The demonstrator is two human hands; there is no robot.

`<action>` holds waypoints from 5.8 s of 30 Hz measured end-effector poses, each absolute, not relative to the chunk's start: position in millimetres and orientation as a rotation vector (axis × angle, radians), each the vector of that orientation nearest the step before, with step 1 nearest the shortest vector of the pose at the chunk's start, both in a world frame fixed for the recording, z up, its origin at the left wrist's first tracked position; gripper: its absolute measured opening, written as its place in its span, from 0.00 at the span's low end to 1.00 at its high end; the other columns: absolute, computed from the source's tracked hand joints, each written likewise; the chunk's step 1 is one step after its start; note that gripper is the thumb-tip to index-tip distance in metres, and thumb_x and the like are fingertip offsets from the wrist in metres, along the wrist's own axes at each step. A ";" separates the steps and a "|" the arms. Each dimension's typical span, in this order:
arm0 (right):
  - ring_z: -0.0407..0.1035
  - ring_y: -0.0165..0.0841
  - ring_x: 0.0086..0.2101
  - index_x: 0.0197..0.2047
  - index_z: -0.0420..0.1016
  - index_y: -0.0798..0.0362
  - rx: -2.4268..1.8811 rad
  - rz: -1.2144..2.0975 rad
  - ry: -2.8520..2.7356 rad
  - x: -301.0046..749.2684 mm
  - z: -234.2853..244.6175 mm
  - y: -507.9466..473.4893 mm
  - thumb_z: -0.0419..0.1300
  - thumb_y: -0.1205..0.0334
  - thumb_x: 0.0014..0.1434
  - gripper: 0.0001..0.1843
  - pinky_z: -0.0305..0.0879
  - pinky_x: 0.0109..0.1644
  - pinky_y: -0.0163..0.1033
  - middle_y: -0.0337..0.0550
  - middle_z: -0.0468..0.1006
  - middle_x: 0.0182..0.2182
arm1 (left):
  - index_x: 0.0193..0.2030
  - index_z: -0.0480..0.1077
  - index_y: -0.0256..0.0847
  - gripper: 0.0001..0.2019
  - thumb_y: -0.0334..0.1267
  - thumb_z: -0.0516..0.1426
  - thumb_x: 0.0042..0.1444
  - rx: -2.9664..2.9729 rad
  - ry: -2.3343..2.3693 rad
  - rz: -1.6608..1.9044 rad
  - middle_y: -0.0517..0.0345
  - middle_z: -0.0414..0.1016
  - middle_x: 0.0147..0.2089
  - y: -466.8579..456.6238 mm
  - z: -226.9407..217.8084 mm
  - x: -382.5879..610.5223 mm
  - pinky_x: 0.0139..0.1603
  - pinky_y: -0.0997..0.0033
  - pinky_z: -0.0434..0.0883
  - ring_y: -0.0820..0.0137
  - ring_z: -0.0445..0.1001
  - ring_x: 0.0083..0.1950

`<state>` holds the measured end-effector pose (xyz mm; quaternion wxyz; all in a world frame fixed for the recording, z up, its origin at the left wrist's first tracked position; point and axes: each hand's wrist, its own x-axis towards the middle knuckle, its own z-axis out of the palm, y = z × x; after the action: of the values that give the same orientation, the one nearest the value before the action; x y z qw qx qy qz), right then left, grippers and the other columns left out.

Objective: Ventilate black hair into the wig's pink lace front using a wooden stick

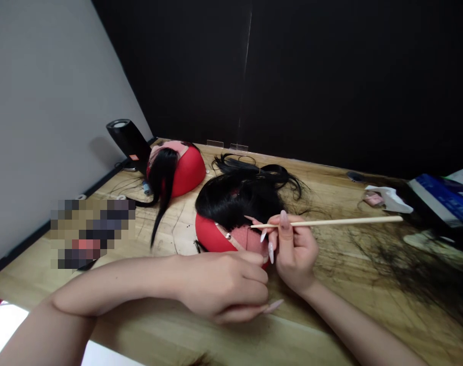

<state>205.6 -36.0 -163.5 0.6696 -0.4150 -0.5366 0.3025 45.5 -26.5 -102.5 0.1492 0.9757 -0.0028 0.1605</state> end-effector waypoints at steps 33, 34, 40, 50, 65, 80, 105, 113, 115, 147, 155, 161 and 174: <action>0.63 0.20 0.16 0.37 0.68 0.53 -0.851 0.639 -1.267 207.2 -165.8 -36.0 0.50 0.61 0.70 0.11 0.65 0.21 0.26 0.32 0.70 0.21 | 0.25 0.67 0.36 0.17 0.31 0.50 0.66 2.759 0.002 0.566 0.55 0.69 0.27 -26.0 -110.8 42.6 0.38 0.71 0.66 0.70 0.57 0.30; 0.63 0.20 0.16 0.36 0.68 0.53 -0.845 0.637 -1.266 207.0 -165.4 -36.0 0.50 0.61 0.70 0.11 0.66 0.21 0.26 0.32 0.70 0.21 | 0.24 0.67 0.36 0.17 0.31 0.50 0.66 2.756 0.000 0.580 0.55 0.69 0.27 -26.2 -112.0 42.5 0.38 0.71 0.66 0.70 0.57 0.30; 0.62 0.21 0.17 0.37 0.69 0.52 -0.813 0.664 -1.266 205.9 -165.7 -36.1 0.50 0.61 0.70 0.11 0.77 0.34 0.35 0.30 0.66 0.19 | 0.23 0.67 0.37 0.16 0.32 0.52 0.64 2.798 -0.004 0.656 0.55 0.68 0.26 -28.9 -118.0 41.9 0.35 0.68 0.64 0.69 0.56 0.30; 0.63 0.20 0.18 0.37 0.70 0.53 -0.792 0.686 -1.307 208.3 -163.2 -36.1 0.50 0.62 0.70 0.11 0.70 0.26 0.30 0.33 0.69 0.22 | 0.23 0.68 0.39 0.18 0.35 0.53 0.66 2.947 -0.008 0.690 0.60 0.69 0.25 -48.4 -118.0 41.2 0.33 0.69 0.63 0.71 0.64 0.29; 0.65 0.22 0.20 0.37 0.72 0.53 -0.730 0.762 -1.358 214.2 -159.8 -33.6 0.50 0.63 0.69 0.12 0.78 0.39 0.38 0.33 0.67 0.21 | 0.25 0.70 0.40 0.17 0.37 0.53 0.66 2.978 0.060 0.501 0.60 0.71 0.28 -48.8 -109.1 37.5 0.34 0.71 0.64 0.71 0.63 0.30; 0.58 0.21 0.15 0.30 0.71 0.55 -0.882 0.814 -1.262 212.4 -151.8 -30.3 0.57 0.52 0.65 0.17 0.65 0.21 0.29 0.33 0.67 0.17 | 0.23 0.65 0.41 0.17 0.38 0.51 0.64 2.844 0.119 0.561 0.59 0.68 0.26 -50.5 -112.1 40.8 0.33 0.69 0.65 0.70 0.61 0.28; 0.58 0.21 0.19 0.33 0.72 0.55 -0.770 0.868 -1.355 218.0 -154.9 -28.0 0.51 0.57 0.69 0.16 0.60 0.22 0.30 0.37 0.67 0.26 | 0.22 0.64 0.42 0.17 0.39 0.56 0.63 2.901 0.097 0.580 0.61 0.67 0.26 -52.1 -110.9 38.2 0.33 0.69 0.64 0.70 0.61 0.28; 0.56 0.21 0.18 0.32 0.70 0.54 -0.807 0.912 -1.331 218.1 -152.8 -26.7 0.51 0.54 0.69 0.17 0.60 0.23 0.29 0.33 0.63 0.20 | 0.24 0.65 0.40 0.16 0.36 0.52 0.65 2.837 0.095 0.480 0.59 0.69 0.27 -48.2 -107.8 38.2 0.36 0.71 0.66 0.70 0.61 0.29; 0.56 0.21 0.17 0.32 0.69 0.54 -0.837 0.916 -1.318 217.0 -152.3 -25.9 0.52 0.52 0.69 0.17 0.58 0.22 0.28 0.31 0.60 0.18 | 0.26 0.65 0.39 0.15 0.34 0.51 0.66 2.792 0.097 0.467 0.58 0.69 0.27 -46.3 -106.9 37.8 0.37 0.71 0.67 0.71 0.61 0.28; 0.58 0.21 0.17 0.25 0.69 0.55 -1.049 0.992 -1.056 212.5 -145.2 -20.4 0.66 0.41 0.53 0.24 0.57 0.19 0.28 0.33 0.67 0.17 | 0.24 0.50 0.43 0.18 0.32 0.50 0.65 2.300 0.010 0.446 0.61 0.63 0.24 -30.9 -109.2 40.2 0.36 0.70 0.65 0.72 0.57 0.27; 0.59 0.22 0.18 0.24 0.67 0.54 -1.049 0.998 -1.057 213.4 -144.6 -20.6 0.66 0.43 0.54 0.24 0.59 0.22 0.29 0.33 0.67 0.17 | 0.25 0.48 0.44 0.18 0.31 0.50 0.65 2.319 0.018 0.441 0.61 0.61 0.24 -31.1 -110.4 40.1 0.36 0.70 0.64 0.72 0.56 0.27; 0.57 0.20 0.18 0.25 0.66 0.55 -1.027 0.997 -1.064 214.7 -149.8 -20.6 0.65 0.46 0.57 0.22 0.59 0.23 0.27 0.33 0.66 0.18 | 0.24 0.48 0.44 0.18 0.30 0.51 0.64 2.338 0.002 0.460 0.61 0.61 0.24 -30.3 -111.5 40.7 0.36 0.70 0.64 0.72 0.56 0.27; 0.58 0.21 0.16 0.27 0.65 0.54 -0.951 0.809 -1.128 211.2 -144.6 -23.9 0.60 0.47 0.63 0.20 0.59 0.20 0.29 0.32 0.65 0.18 | 0.24 0.61 0.40 0.18 0.33 0.47 0.67 2.623 -0.004 0.572 0.56 0.68 0.26 -30.4 -115.4 40.1 0.38 0.70 0.67 0.70 0.57 0.29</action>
<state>211.2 -23.9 -144.6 0.6666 -0.4214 -0.4996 0.3585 40.1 -30.4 -115.4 0.2264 0.9517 -0.0014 0.2074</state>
